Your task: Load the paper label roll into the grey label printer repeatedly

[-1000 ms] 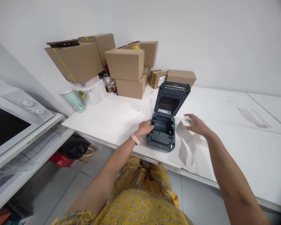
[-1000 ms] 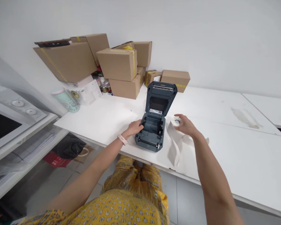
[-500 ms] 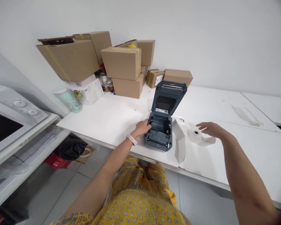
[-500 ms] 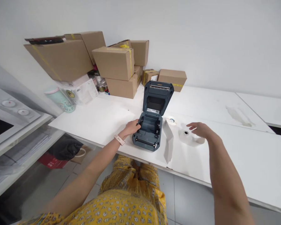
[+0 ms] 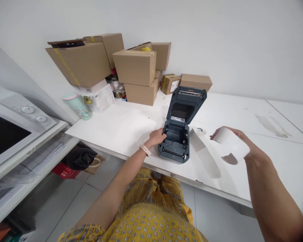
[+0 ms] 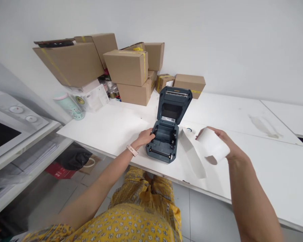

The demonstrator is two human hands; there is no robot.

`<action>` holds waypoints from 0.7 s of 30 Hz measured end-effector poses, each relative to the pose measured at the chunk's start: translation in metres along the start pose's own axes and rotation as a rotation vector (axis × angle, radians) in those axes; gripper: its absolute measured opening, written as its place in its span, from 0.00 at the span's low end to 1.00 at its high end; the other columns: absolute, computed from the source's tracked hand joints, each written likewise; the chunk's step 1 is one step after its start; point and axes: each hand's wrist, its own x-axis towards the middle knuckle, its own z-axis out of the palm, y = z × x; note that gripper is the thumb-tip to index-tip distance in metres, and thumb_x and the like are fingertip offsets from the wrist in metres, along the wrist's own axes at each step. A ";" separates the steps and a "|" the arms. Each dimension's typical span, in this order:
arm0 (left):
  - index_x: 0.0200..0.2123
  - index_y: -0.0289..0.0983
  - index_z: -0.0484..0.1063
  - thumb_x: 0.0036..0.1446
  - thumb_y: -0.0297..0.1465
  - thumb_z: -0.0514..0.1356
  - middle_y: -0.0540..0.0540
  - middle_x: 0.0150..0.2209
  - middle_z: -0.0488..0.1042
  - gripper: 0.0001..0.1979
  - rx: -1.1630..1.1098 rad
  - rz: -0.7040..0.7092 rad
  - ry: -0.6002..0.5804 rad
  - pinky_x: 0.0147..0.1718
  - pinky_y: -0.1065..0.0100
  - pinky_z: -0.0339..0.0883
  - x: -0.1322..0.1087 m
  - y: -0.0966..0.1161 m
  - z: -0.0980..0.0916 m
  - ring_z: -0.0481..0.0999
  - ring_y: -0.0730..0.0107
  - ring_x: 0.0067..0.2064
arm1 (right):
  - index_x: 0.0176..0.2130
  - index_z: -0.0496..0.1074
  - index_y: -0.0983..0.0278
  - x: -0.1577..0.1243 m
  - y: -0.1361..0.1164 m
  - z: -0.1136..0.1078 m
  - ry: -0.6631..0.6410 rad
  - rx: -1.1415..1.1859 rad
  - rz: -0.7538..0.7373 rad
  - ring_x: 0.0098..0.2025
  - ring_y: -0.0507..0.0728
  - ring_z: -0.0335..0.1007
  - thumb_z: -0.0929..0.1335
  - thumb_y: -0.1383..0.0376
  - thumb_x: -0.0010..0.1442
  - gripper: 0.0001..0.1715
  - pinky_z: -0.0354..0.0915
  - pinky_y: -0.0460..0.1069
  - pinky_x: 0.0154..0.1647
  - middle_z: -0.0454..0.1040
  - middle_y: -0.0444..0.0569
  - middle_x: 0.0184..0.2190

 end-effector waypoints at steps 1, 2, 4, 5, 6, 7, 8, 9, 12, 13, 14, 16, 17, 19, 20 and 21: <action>0.53 0.39 0.68 0.59 0.34 0.49 0.40 0.51 0.78 0.20 -0.005 -0.005 0.003 0.48 0.59 0.69 0.000 0.000 0.000 0.77 0.51 0.52 | 0.39 0.73 0.63 0.003 -0.016 0.009 -0.055 -0.018 -0.053 0.35 0.60 0.74 0.73 0.48 0.49 0.25 0.68 0.49 0.33 0.77 0.54 0.37; 0.53 0.39 0.68 0.60 0.35 0.49 0.40 0.51 0.78 0.20 -0.012 -0.004 0.005 0.48 0.58 0.68 -0.001 0.000 0.000 0.76 0.51 0.52 | 0.41 0.72 0.64 0.008 -0.029 0.021 -0.136 -0.057 -0.095 0.38 0.61 0.74 0.70 0.45 0.53 0.28 0.69 0.50 0.35 0.77 0.55 0.39; 0.54 0.39 0.68 0.60 0.35 0.49 0.39 0.52 0.77 0.21 -0.031 0.005 0.007 0.49 0.58 0.68 -0.001 0.000 0.000 0.76 0.51 0.53 | 0.47 0.71 0.63 0.026 -0.048 0.047 -0.296 -0.246 -0.141 0.40 0.61 0.73 0.65 0.44 0.57 0.30 0.69 0.51 0.38 0.77 0.55 0.41; 0.55 0.39 0.67 0.61 0.36 0.49 0.39 0.53 0.77 0.21 -0.039 0.007 0.007 0.49 0.58 0.68 -0.002 0.000 0.000 0.76 0.51 0.53 | 0.49 0.70 0.62 0.039 -0.053 0.060 -0.348 -0.386 -0.154 0.40 0.61 0.73 0.65 0.45 0.59 0.28 0.69 0.51 0.38 0.78 0.53 0.41; 0.56 0.40 0.67 0.61 0.36 0.50 0.40 0.53 0.77 0.21 -0.045 0.007 0.008 0.50 0.58 0.67 -0.002 -0.001 0.001 0.76 0.51 0.54 | 0.50 0.70 0.62 0.052 -0.055 0.074 -0.373 -0.544 -0.162 0.39 0.61 0.73 0.64 0.48 0.60 0.26 0.68 0.51 0.39 0.78 0.52 0.40; 0.56 0.40 0.67 0.61 0.36 0.50 0.40 0.53 0.77 0.21 -0.049 0.006 0.008 0.50 0.59 0.67 -0.002 -0.001 0.001 0.76 0.52 0.54 | 0.51 0.69 0.61 0.066 -0.055 0.086 -0.382 -0.708 -0.164 0.39 0.60 0.74 0.65 0.52 0.60 0.24 0.68 0.51 0.39 0.78 0.51 0.40; 0.57 0.40 0.67 0.61 0.35 0.50 0.40 0.54 0.77 0.22 -0.051 0.003 0.008 0.50 0.59 0.67 -0.002 -0.001 0.001 0.76 0.53 0.54 | 0.53 0.69 0.61 0.079 -0.053 0.098 -0.384 -0.863 -0.161 0.40 0.61 0.74 0.65 0.55 0.60 0.23 0.67 0.51 0.41 0.78 0.52 0.40; 0.57 0.40 0.66 0.60 0.35 0.50 0.40 0.54 0.77 0.22 -0.051 0.000 0.010 0.50 0.60 0.67 -0.002 -0.001 0.002 0.76 0.53 0.54 | 0.54 0.69 0.61 0.091 -0.049 0.108 -0.384 -0.992 -0.153 0.42 0.62 0.75 0.66 0.57 0.59 0.24 0.67 0.51 0.42 0.79 0.53 0.42; 0.57 0.41 0.67 0.60 0.35 0.51 0.41 0.52 0.78 0.22 -0.054 -0.008 0.015 0.48 0.60 0.68 -0.002 -0.002 0.003 0.76 0.53 0.53 | 0.53 0.72 0.64 0.115 -0.034 0.131 -0.393 -1.189 -0.098 0.49 0.67 0.75 0.70 0.62 0.55 0.25 0.67 0.54 0.46 0.78 0.59 0.47; 0.56 0.42 0.68 0.59 0.34 0.51 0.41 0.52 0.78 0.22 -0.055 -0.011 0.017 0.48 0.60 0.68 -0.001 -0.002 0.003 0.77 0.53 0.53 | 0.51 0.74 0.65 0.119 -0.029 0.136 -0.399 -1.202 -0.082 0.49 0.69 0.75 0.71 0.62 0.54 0.24 0.67 0.55 0.46 0.78 0.61 0.48; 0.55 0.42 0.68 0.59 0.35 0.51 0.41 0.51 0.78 0.21 -0.057 -0.010 0.019 0.47 0.60 0.69 -0.001 -0.002 0.004 0.77 0.53 0.52 | 0.49 0.75 0.66 0.122 -0.024 0.140 -0.407 -1.201 -0.073 0.49 0.70 0.75 0.71 0.62 0.55 0.22 0.68 0.56 0.46 0.78 0.63 0.47; 0.54 0.42 0.69 0.59 0.35 0.51 0.41 0.51 0.78 0.21 -0.058 -0.005 0.022 0.46 0.60 0.69 -0.001 -0.003 0.004 0.77 0.52 0.51 | 0.47 0.77 0.67 0.123 -0.016 0.144 -0.421 -1.195 -0.069 0.47 0.69 0.76 0.69 0.62 0.59 0.18 0.68 0.56 0.46 0.79 0.63 0.45; 0.54 0.41 0.69 0.59 0.35 0.51 0.41 0.50 0.78 0.21 -0.058 -0.004 0.025 0.45 0.60 0.69 -0.001 -0.003 0.004 0.77 0.52 0.51 | 0.47 0.77 0.67 0.123 -0.012 0.144 -0.424 -1.186 -0.074 0.47 0.67 0.77 0.66 0.62 0.61 0.17 0.68 0.55 0.46 0.80 0.63 0.44; 0.54 0.41 0.69 0.59 0.35 0.51 0.40 0.50 0.78 0.21 -0.056 -0.005 0.029 0.45 0.60 0.70 -0.001 -0.003 0.005 0.77 0.51 0.51 | 0.49 0.77 0.66 0.123 -0.008 0.144 -0.417 -1.159 -0.098 0.46 0.65 0.78 0.62 0.65 0.65 0.19 0.68 0.54 0.45 0.80 0.61 0.44; 0.54 0.41 0.69 0.59 0.35 0.51 0.40 0.50 0.78 0.21 -0.056 -0.008 0.031 0.45 0.60 0.70 -0.001 -0.003 0.005 0.77 0.52 0.51 | 0.51 0.76 0.64 0.123 -0.006 0.142 -0.411 -1.142 -0.115 0.47 0.64 0.78 0.62 0.66 0.65 0.20 0.69 0.53 0.45 0.80 0.59 0.45; 0.54 0.41 0.69 0.59 0.35 0.51 0.41 0.50 0.78 0.21 -0.057 -0.011 0.033 0.45 0.60 0.70 -0.001 -0.003 0.005 0.77 0.52 0.51 | 0.52 0.76 0.63 0.122 -0.005 0.141 -0.401 -1.123 -0.137 0.47 0.63 0.78 0.62 0.66 0.65 0.20 0.69 0.53 0.45 0.80 0.58 0.46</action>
